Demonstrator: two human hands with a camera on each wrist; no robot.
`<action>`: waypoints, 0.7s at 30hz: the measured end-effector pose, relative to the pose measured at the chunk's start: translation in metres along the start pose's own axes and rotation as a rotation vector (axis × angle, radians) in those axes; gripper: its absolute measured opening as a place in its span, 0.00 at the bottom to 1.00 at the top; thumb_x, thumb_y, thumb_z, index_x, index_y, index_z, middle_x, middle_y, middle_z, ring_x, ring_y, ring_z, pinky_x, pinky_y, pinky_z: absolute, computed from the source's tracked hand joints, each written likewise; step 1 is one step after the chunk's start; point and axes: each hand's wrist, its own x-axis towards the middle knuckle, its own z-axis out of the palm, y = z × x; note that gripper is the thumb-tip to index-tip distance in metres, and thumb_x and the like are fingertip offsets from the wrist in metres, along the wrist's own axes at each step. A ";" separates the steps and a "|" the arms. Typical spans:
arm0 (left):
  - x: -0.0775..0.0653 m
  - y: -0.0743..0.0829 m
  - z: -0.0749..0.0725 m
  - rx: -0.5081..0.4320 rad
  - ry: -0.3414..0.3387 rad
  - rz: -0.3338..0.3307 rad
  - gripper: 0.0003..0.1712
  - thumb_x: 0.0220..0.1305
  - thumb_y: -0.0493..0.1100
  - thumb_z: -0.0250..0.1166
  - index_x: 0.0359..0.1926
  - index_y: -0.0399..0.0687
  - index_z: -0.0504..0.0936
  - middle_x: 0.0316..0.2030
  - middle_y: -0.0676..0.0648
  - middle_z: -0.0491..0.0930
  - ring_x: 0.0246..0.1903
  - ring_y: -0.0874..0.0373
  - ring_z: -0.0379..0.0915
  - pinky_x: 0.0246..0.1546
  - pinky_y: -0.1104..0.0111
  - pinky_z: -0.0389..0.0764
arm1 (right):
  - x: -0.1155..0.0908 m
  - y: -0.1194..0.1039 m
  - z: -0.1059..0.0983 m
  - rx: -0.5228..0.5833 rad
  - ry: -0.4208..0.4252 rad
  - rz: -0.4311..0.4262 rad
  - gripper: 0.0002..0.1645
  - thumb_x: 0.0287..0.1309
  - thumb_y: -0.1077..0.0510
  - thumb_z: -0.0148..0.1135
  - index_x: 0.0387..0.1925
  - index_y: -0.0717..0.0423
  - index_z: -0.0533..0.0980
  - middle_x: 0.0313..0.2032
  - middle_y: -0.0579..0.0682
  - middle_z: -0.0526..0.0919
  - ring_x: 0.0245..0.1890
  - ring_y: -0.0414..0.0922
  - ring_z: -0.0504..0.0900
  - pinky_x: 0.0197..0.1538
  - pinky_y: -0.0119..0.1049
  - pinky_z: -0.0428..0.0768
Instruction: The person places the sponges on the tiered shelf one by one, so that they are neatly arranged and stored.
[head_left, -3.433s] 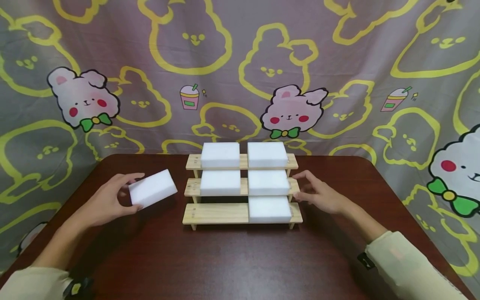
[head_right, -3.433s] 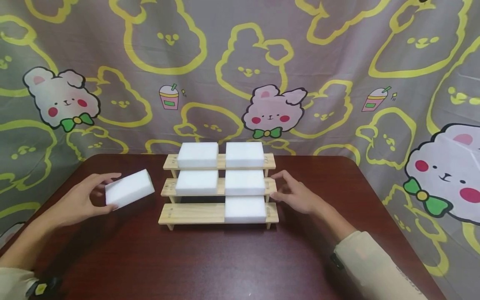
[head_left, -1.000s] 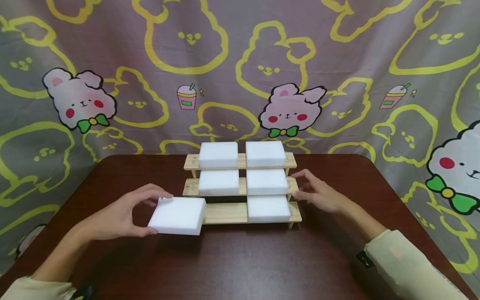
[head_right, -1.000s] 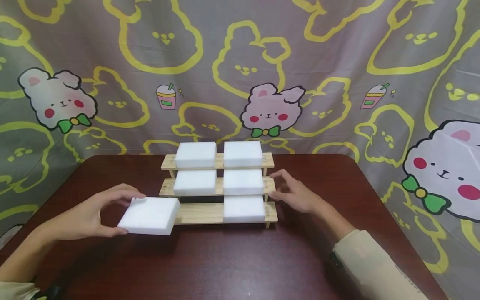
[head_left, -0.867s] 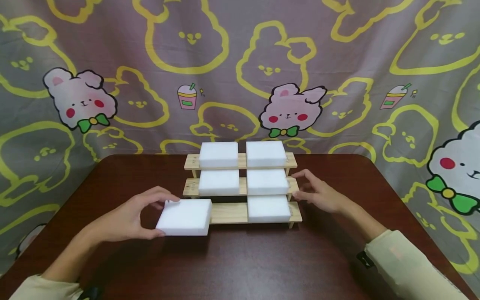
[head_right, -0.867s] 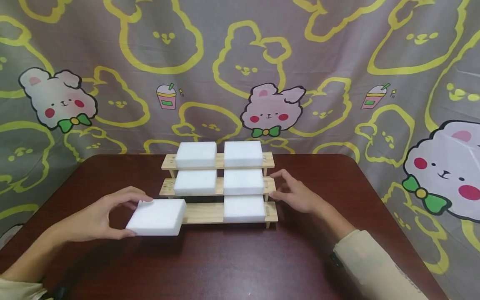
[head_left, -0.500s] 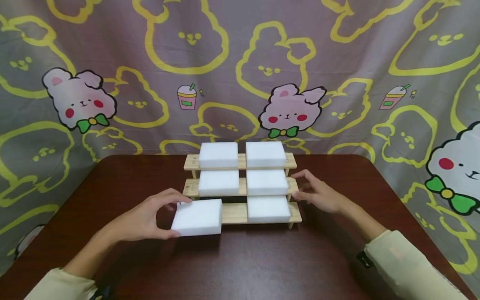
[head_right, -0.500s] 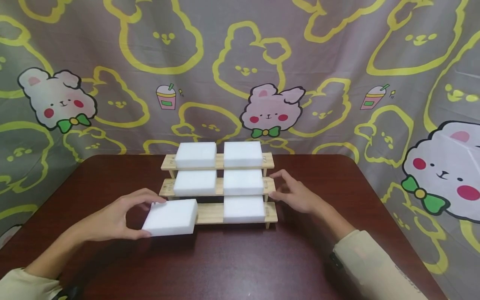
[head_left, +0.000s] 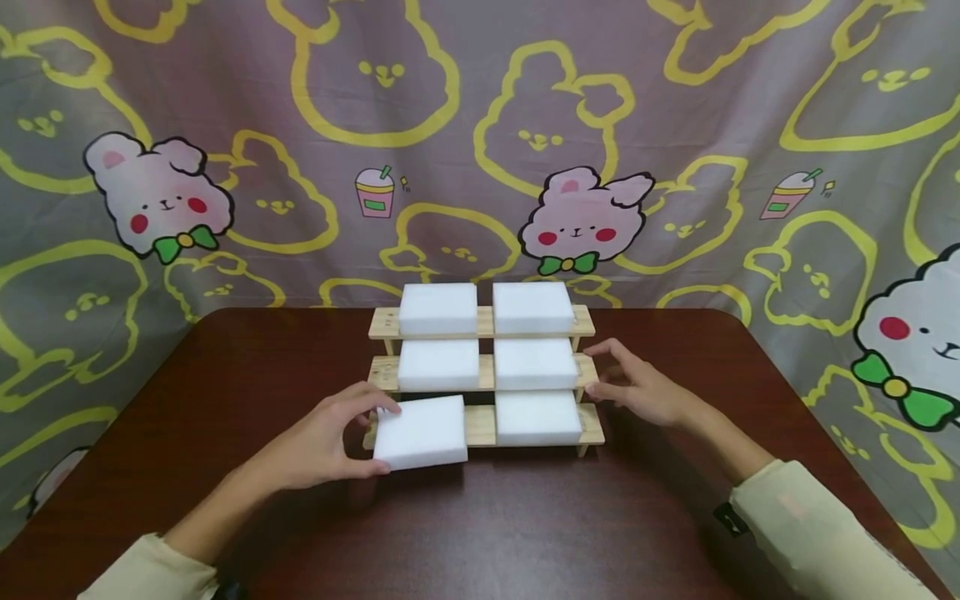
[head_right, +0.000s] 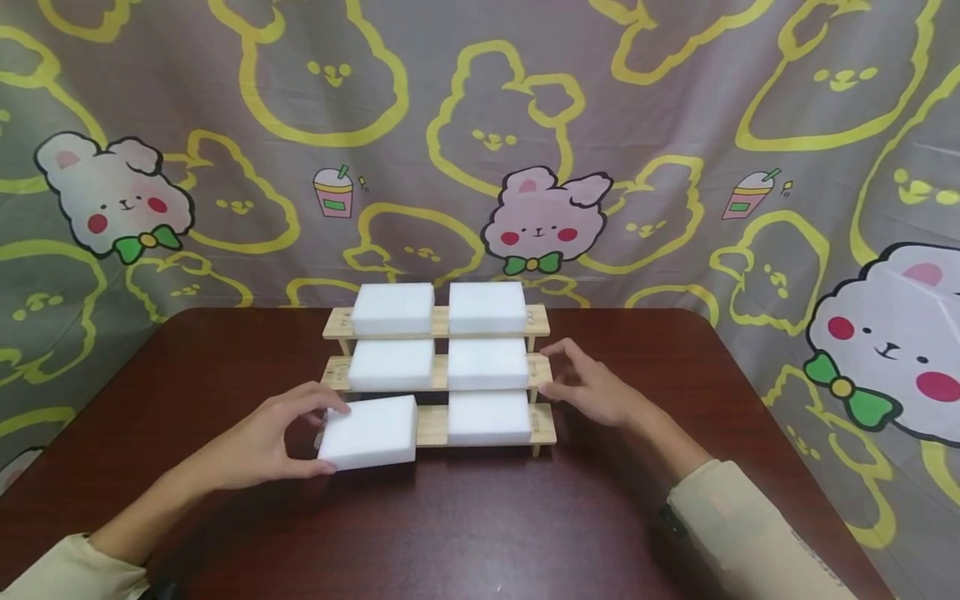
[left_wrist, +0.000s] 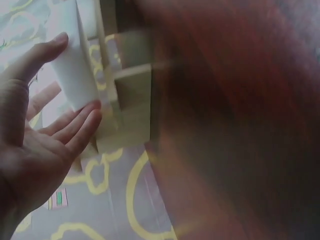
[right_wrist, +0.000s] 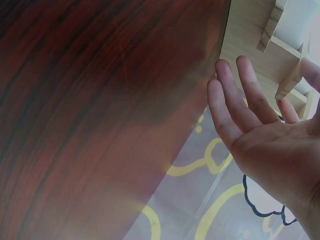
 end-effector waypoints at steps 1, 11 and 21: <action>0.001 0.001 0.003 0.015 0.003 0.004 0.31 0.50 0.45 0.84 0.54 0.50 0.80 0.52 0.50 0.76 0.45 0.57 0.76 0.44 0.61 0.84 | 0.000 0.000 0.000 -0.001 0.001 0.001 0.32 0.71 0.56 0.64 0.68 0.57 0.60 0.51 0.64 0.81 0.46 0.53 0.86 0.43 0.50 0.82; 0.008 0.012 0.020 0.186 0.058 0.025 0.27 0.49 0.41 0.83 0.49 0.48 0.81 0.53 0.49 0.76 0.49 0.53 0.76 0.46 0.60 0.81 | -0.001 0.000 0.001 0.002 0.000 0.003 0.32 0.71 0.55 0.64 0.68 0.56 0.60 0.52 0.63 0.81 0.46 0.52 0.85 0.43 0.50 0.82; 0.005 0.015 0.022 0.344 0.072 0.022 0.27 0.52 0.46 0.83 0.52 0.43 0.86 0.53 0.47 0.73 0.37 0.59 0.72 0.33 0.70 0.77 | -0.001 0.001 0.000 0.004 0.001 0.000 0.32 0.71 0.55 0.64 0.69 0.56 0.60 0.53 0.64 0.80 0.47 0.52 0.86 0.43 0.50 0.82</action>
